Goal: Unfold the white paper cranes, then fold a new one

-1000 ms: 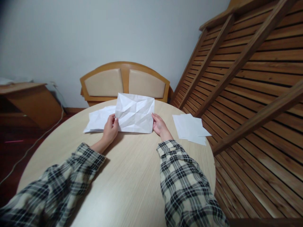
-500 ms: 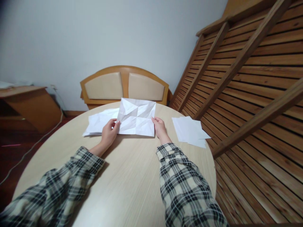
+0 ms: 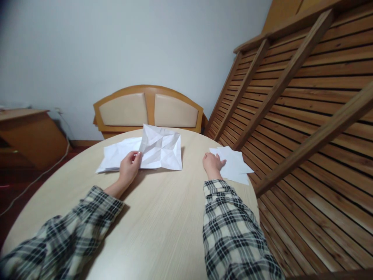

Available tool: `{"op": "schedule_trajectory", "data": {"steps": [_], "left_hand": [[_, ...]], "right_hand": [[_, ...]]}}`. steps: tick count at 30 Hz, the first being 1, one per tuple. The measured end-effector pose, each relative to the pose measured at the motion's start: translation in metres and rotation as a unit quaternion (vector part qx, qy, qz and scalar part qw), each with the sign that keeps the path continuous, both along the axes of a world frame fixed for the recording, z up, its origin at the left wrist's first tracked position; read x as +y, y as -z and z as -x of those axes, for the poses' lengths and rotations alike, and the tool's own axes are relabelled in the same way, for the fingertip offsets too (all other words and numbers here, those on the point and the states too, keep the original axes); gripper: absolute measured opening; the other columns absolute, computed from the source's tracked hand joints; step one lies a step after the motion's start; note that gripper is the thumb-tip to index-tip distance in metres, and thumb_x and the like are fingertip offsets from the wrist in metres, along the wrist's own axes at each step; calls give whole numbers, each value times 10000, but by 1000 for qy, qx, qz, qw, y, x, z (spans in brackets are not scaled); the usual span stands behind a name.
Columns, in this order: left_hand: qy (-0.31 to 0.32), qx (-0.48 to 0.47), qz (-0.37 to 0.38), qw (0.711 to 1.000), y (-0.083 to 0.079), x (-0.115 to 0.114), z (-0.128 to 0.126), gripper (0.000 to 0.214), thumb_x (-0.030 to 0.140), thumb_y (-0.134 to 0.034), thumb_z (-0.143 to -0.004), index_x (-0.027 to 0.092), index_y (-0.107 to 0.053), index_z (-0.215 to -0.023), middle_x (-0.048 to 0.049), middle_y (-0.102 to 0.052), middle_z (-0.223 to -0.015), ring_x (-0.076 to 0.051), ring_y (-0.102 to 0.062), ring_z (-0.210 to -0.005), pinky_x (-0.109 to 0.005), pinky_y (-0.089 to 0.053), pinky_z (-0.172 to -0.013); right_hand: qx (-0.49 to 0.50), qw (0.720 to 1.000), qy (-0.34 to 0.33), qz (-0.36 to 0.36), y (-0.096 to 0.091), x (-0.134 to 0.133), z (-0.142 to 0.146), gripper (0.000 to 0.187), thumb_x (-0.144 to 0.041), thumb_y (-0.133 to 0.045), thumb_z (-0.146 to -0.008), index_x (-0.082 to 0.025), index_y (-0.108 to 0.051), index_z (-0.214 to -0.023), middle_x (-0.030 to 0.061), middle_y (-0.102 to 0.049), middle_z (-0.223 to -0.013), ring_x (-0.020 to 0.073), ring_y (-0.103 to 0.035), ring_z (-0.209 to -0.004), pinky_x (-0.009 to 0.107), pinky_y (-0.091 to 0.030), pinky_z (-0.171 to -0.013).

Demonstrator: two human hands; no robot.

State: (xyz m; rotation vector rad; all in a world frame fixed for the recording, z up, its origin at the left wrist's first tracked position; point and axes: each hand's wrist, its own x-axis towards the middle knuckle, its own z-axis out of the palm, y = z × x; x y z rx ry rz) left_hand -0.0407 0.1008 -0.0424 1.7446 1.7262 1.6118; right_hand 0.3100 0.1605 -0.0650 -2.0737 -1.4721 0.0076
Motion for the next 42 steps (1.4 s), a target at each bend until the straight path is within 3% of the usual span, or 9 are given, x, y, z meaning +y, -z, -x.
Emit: {"op": "schedule_trajectory", "data": {"steps": [9,15,26,29,32,36,39,42], "left_hand": [[7,-4,1,1000,-2,-2,0,311,447,-472,-907,200,-661,-903,-30,-663,-707,-208,-584,-649,-289,-380,-606],[0,1,-5,1000,-3,-3,0,300,442,-479,-905,206,-663,-894,-24,-658,-684,-208,-585,-643,-286,-378,-598],[4,2,2,1000,-2,-1,0,343,462,-456,-901,188,-662,-920,-30,-665,-716,-204,-594,-669,-286,-392,-620],[6,2,3,1000,-3,-2,-1,344,460,-456,-898,186,-663,-920,-33,-665,-714,-205,-596,-669,-289,-395,-622],[5,3,5,1000,-4,-3,-1,344,459,-455,-898,186,-663,-918,-34,-668,-716,-206,-600,-671,-289,-397,-623],[6,2,5,1000,-3,-3,0,346,463,-460,-899,183,-662,-924,-35,-668,-721,-204,-602,-673,-290,-402,-629],[8,-1,8,1000,-2,-2,0,352,470,-458,-901,184,-660,-935,-33,-666,-715,-203,-601,-663,-291,-406,-628],[7,0,9,1000,-1,-2,0,355,474,-451,-903,188,-658,-939,-32,-669,-711,-207,-605,-668,-293,-410,-629]], "right_hand": [[-31,996,58,60,-12,-7,-54,398,-243,-409,-923,-293,-707,-1181,129,-631,-1316,347,-540,-1221,725,-250,-1035],[-47,994,71,72,-14,-11,-84,499,-106,-403,-869,-208,-676,-1274,191,-593,-1337,343,-549,-1230,536,-415,-1010],[-15,987,141,78,-17,-14,-107,457,-87,-470,-882,-208,-687,-1266,157,-661,-1266,282,-635,-1136,343,-494,-910],[1,979,181,93,-21,-16,-111,436,-79,-464,-887,-218,-716,-1214,162,-681,-1222,301,-654,-1100,382,-507,-876],[4,967,232,107,-25,-17,-108,423,-78,-428,-901,-173,-725,-1186,205,-673,-1201,348,-641,-1108,494,-481,-907],[-26,956,277,94,-25,-19,-100,404,-89,-424,-890,-104,-720,-1165,260,-559,-1338,414,-487,-1282,636,-360,-1002],[-84,964,250,25,-25,-21,-96,381,-116,-438,-882,-142,-745,-1106,214,-542,-1373,392,-377,-1363,675,-281,-1055],[-135,969,184,-93,-29,-19,-89,348,-145,-455,-869,-160,-763,-1030,164,-582,-1342,364,-360,-1367,689,-207,-1098]]}}
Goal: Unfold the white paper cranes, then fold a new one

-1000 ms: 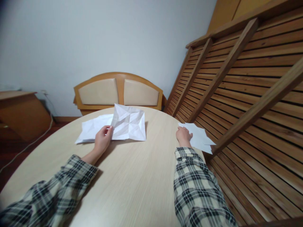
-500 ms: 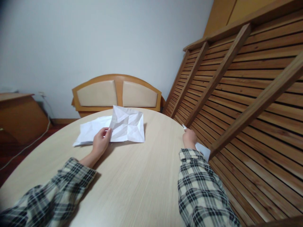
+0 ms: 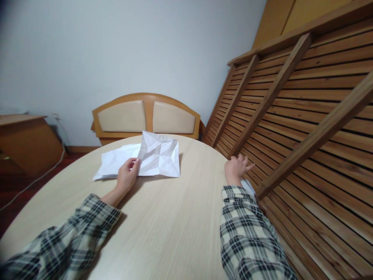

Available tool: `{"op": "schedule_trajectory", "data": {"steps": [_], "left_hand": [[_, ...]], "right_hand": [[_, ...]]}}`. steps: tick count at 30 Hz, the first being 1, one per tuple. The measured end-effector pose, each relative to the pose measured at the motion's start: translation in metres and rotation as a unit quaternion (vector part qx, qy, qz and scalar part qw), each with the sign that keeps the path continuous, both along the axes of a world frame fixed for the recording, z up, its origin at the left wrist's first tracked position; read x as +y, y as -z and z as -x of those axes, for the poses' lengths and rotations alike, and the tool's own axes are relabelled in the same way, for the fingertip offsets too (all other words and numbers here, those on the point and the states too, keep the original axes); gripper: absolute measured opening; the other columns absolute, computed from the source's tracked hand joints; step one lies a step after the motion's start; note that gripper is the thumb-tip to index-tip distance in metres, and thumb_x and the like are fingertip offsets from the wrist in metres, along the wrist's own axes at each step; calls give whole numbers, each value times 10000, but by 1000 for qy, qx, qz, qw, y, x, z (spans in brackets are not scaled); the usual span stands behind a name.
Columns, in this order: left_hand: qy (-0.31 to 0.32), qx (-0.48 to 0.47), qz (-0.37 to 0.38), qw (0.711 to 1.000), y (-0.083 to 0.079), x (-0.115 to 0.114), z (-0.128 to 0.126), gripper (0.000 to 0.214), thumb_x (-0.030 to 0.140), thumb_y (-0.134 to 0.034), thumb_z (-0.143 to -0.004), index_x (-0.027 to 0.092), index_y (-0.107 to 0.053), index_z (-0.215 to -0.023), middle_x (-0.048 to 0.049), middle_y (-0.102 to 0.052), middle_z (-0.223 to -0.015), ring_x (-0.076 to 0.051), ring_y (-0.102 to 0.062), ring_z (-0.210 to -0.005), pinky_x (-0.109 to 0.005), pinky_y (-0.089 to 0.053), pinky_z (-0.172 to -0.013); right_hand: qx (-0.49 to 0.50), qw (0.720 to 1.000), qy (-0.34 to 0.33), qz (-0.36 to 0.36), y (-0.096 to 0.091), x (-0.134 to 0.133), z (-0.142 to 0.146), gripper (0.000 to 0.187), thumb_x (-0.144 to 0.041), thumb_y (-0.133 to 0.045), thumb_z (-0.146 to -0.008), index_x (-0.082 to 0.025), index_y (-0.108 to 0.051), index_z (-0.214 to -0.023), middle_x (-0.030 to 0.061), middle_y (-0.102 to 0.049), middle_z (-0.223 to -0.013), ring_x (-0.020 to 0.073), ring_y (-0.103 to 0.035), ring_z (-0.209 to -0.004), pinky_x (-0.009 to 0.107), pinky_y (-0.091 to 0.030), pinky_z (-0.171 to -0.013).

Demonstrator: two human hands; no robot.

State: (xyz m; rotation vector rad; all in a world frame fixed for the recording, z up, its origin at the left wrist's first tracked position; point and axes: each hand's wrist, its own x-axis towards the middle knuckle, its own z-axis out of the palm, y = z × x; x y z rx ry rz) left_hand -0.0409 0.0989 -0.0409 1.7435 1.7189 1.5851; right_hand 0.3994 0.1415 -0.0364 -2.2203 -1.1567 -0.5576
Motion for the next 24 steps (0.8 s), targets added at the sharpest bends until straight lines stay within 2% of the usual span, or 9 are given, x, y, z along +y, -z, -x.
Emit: {"op": "schedule_trajectory", "data": {"steps": [3,7,11,14,18,20,22,24], "left_hand": [[-4,1,-2,1000,0,-1,0,352,472,-450,-900,189,-657,-930,-38,-674,-720,-213,-610,-685,-298,-416,-641],[-5,-2,3,1000,-2,-1,-1,357,470,-437,-900,190,-657,-926,-45,-679,-736,-215,-611,-681,-304,-420,-641],[-6,-7,0,1000,-2,-2,-1,354,468,-427,-902,193,-649,-915,-47,-674,-726,-224,-615,-698,-305,-418,-641],[-6,-9,-4,1000,-2,-2,-1,350,470,-427,-902,196,-644,-916,-48,-674,-731,-228,-617,-711,-307,-421,-646],[-12,-9,-8,1000,-2,-2,-1,338,460,-435,-903,196,-645,-927,-49,-680,-745,-228,-617,-717,-309,-426,-653],[-19,-14,-13,1000,-3,-2,-1,325,445,-439,-903,194,-645,-921,-49,-680,-750,-225,-614,-715,-308,-425,-654],[-28,-19,-17,999,-5,-2,0,316,432,-438,-906,193,-645,-911,-46,-676,-748,-220,-609,-708,-307,-425,-654],[-38,-21,-20,999,-7,-3,3,310,423,-435,-912,193,-643,-907,-41,-668,-740,-215,-601,-698,-305,-426,-653]], "right_hand": [[-56,992,-72,-87,-8,6,14,315,-138,-474,-837,-157,-767,-950,152,-621,-1283,345,-377,-1344,695,-155,-1117],[-104,967,-166,-162,-23,14,45,286,-140,-498,-811,-182,-752,-933,121,-651,-1228,308,-415,-1302,670,-128,-1137],[-115,936,-242,-227,-43,14,83,297,-141,-510,-830,-221,-735,-1005,89,-679,-1159,279,-485,-1232,634,-176,-1140],[-132,906,-273,-295,-67,3,111,301,-162,-498,-875,-239,-714,-1070,71,-687,-1088,254,-545,-1153,579,-245,-1136],[-151,846,-296,-416,-117,-36,152,269,-222,-458,-925,-235,-664,-1098,57,-643,-953,222,-600,-976,529,-358,-1081],[-146,787,-346,-490,-143,-68,174,211,-244,-431,-953,-230,-611,-1062,33,-617,-890,205,-607,-900,526,-414,-1029],[-123,710,-408,-561,-163,-107,190,163,-285,-401,-985,-233,-551,-1021,8,-572,-834,190,-602,-837,508,-476,-948],[-82,679,-418,-598,-166,-153,193,298,-317,-243,-1034,-243,-526,-975,-5,-491,-760,183,-598,-772,485,-516,-860]]}}
